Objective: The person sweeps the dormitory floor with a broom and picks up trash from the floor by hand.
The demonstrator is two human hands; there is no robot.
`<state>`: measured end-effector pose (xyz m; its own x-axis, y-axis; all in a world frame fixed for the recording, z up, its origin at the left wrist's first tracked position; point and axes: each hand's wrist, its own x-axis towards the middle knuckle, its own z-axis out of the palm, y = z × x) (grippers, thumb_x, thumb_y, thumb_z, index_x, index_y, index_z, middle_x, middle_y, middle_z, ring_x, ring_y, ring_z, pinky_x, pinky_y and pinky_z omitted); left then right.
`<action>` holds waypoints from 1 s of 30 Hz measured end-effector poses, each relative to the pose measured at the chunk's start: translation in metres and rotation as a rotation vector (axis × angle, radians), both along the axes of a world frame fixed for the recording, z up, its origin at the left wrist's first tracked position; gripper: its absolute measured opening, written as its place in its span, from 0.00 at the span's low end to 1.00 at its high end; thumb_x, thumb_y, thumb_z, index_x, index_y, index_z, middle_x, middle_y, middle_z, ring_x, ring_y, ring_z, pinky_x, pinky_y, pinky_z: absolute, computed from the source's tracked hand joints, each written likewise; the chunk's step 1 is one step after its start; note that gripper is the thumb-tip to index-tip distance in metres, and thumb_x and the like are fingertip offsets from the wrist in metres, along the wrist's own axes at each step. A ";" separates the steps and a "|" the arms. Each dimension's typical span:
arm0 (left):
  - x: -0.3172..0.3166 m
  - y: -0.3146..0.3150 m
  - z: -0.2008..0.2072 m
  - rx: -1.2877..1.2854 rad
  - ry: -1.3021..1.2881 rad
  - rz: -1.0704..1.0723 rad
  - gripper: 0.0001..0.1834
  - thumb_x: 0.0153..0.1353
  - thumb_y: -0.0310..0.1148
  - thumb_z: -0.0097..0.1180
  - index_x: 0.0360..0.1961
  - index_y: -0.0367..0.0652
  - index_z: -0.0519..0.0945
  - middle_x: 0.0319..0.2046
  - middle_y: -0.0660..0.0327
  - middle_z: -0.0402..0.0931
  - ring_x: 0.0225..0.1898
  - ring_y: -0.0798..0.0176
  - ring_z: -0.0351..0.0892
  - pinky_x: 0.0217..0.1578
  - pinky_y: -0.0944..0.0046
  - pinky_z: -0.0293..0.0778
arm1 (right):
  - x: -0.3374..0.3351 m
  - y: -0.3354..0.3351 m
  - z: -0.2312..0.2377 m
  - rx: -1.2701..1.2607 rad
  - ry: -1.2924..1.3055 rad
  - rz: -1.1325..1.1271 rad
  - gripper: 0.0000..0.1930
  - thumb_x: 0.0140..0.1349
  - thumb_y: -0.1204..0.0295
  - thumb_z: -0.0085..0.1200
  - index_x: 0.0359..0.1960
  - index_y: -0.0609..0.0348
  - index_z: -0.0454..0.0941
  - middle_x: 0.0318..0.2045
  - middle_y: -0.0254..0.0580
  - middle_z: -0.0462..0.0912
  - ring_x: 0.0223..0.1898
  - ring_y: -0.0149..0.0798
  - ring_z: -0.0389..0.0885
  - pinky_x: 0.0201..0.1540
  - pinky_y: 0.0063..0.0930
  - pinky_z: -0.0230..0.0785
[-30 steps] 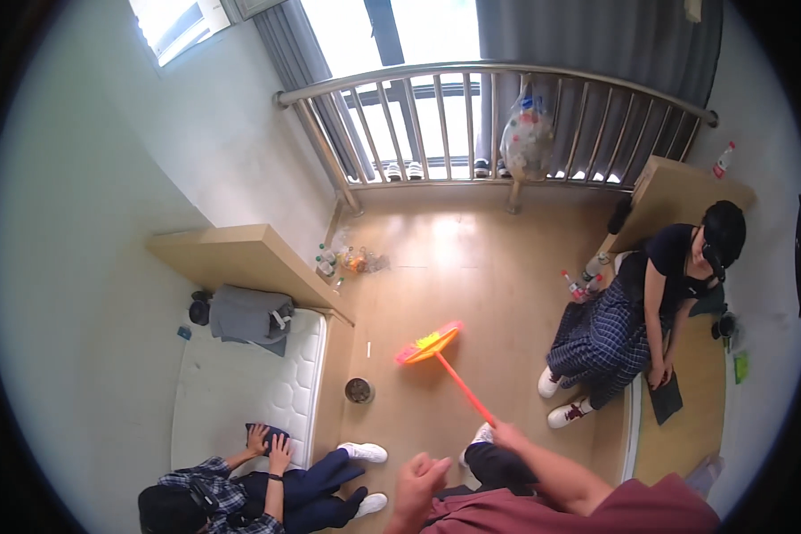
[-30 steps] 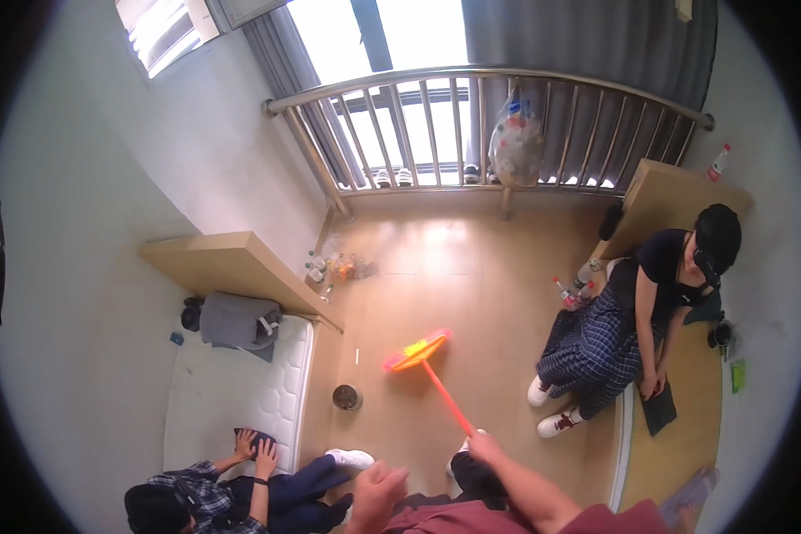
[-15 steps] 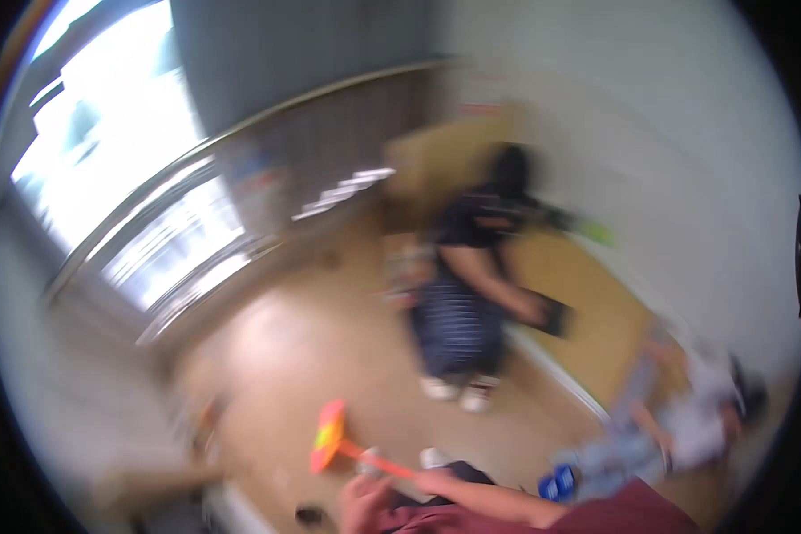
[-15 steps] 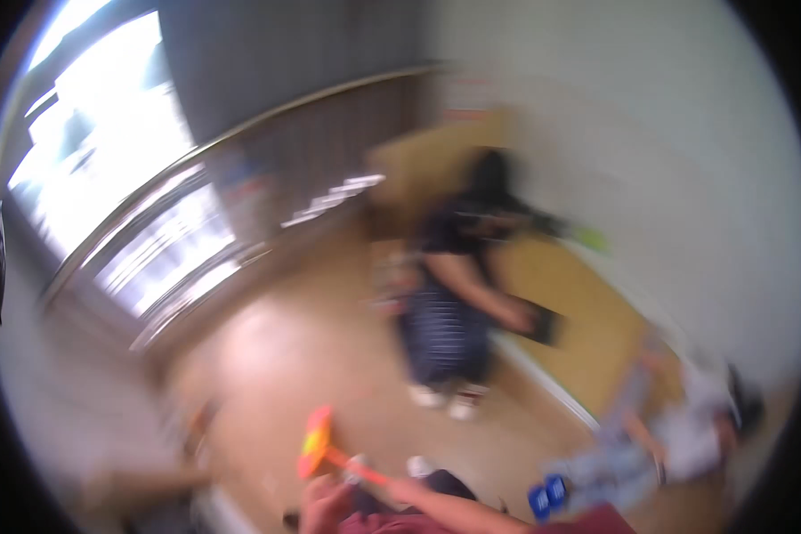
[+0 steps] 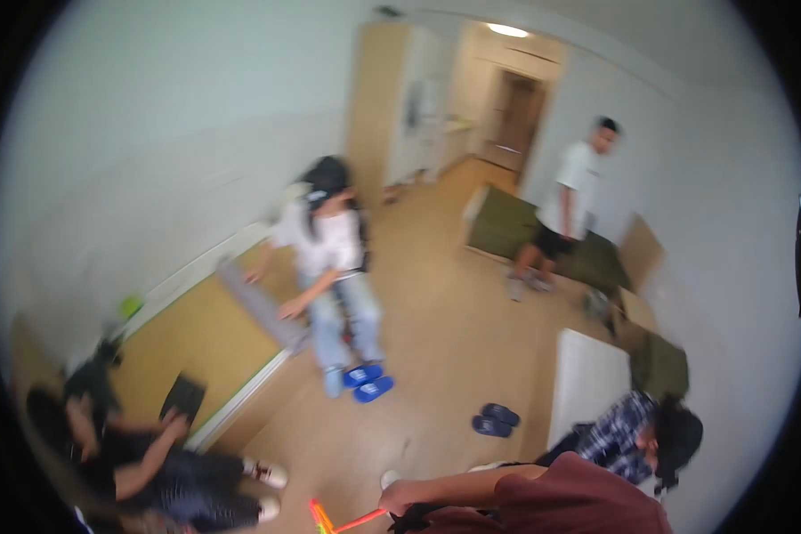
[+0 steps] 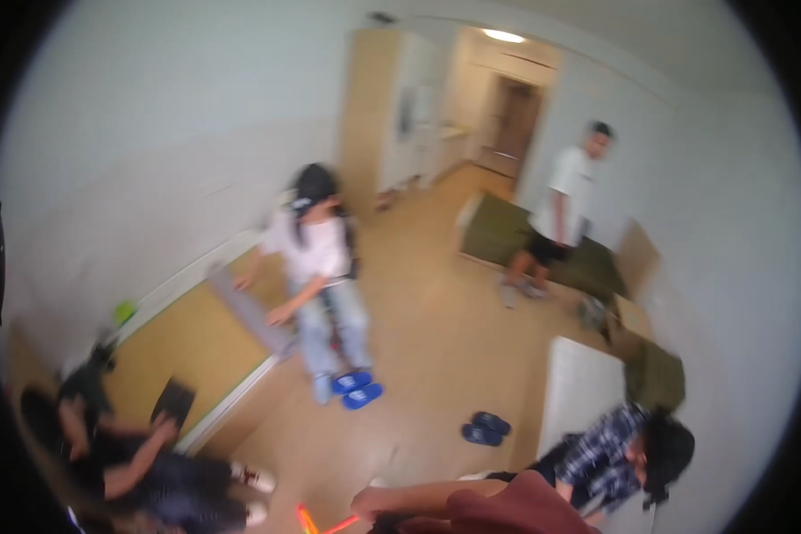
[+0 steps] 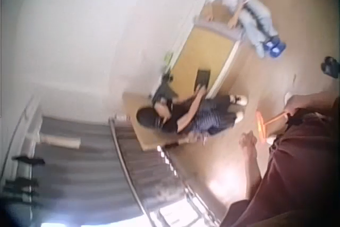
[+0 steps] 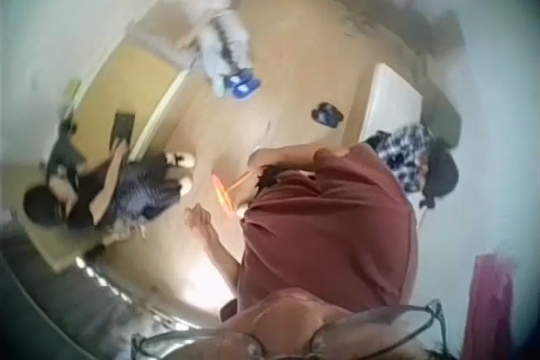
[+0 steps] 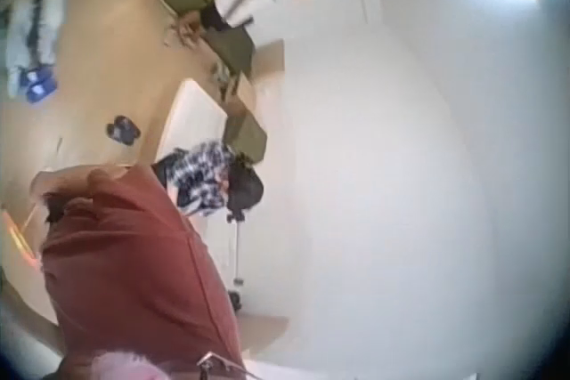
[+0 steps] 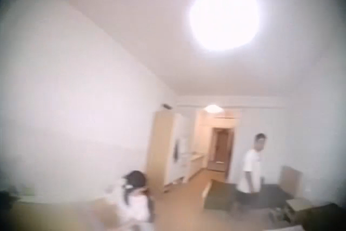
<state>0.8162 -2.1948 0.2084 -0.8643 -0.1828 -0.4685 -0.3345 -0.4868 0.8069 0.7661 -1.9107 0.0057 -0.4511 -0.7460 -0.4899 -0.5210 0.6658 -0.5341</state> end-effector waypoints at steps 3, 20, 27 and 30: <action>-0.053 0.076 0.017 0.042 0.024 -0.346 0.19 0.55 0.19 0.47 0.17 0.52 0.56 0.14 0.72 0.53 0.14 0.78 0.50 0.14 0.77 0.49 | 0.028 0.056 0.027 0.274 0.023 -0.385 0.11 0.46 0.69 0.50 0.32 0.55 0.79 0.27 0.46 0.80 0.32 0.48 0.79 0.31 0.39 0.71; -0.219 0.556 0.008 -0.104 -0.038 -1.180 0.17 0.54 0.23 0.52 0.16 0.50 0.58 0.14 0.70 0.54 0.15 0.75 0.51 0.17 0.72 0.51 | 0.067 0.459 0.105 0.348 -0.289 -1.659 0.18 0.52 0.72 0.42 0.47 0.56 0.70 0.35 0.48 0.79 0.38 0.47 0.79 0.36 0.40 0.70; -0.317 0.674 -0.055 -0.190 -0.134 -1.280 0.17 0.53 0.24 0.52 0.15 0.50 0.59 0.12 0.70 0.56 0.11 0.75 0.54 0.12 0.74 0.52 | 0.043 0.599 0.009 0.398 -0.353 -1.796 0.18 0.51 0.63 0.48 0.43 0.56 0.72 0.32 0.50 0.79 0.36 0.49 0.78 0.36 0.42 0.69; -0.359 0.745 -0.069 -0.161 -0.060 -1.347 0.16 0.53 0.25 0.54 0.15 0.49 0.61 0.12 0.71 0.58 0.11 0.75 0.55 0.12 0.74 0.52 | 0.024 0.656 0.004 0.361 -0.387 -2.058 0.14 0.50 0.61 0.50 0.30 0.59 0.78 0.24 0.48 0.80 0.28 0.45 0.80 0.31 0.37 0.70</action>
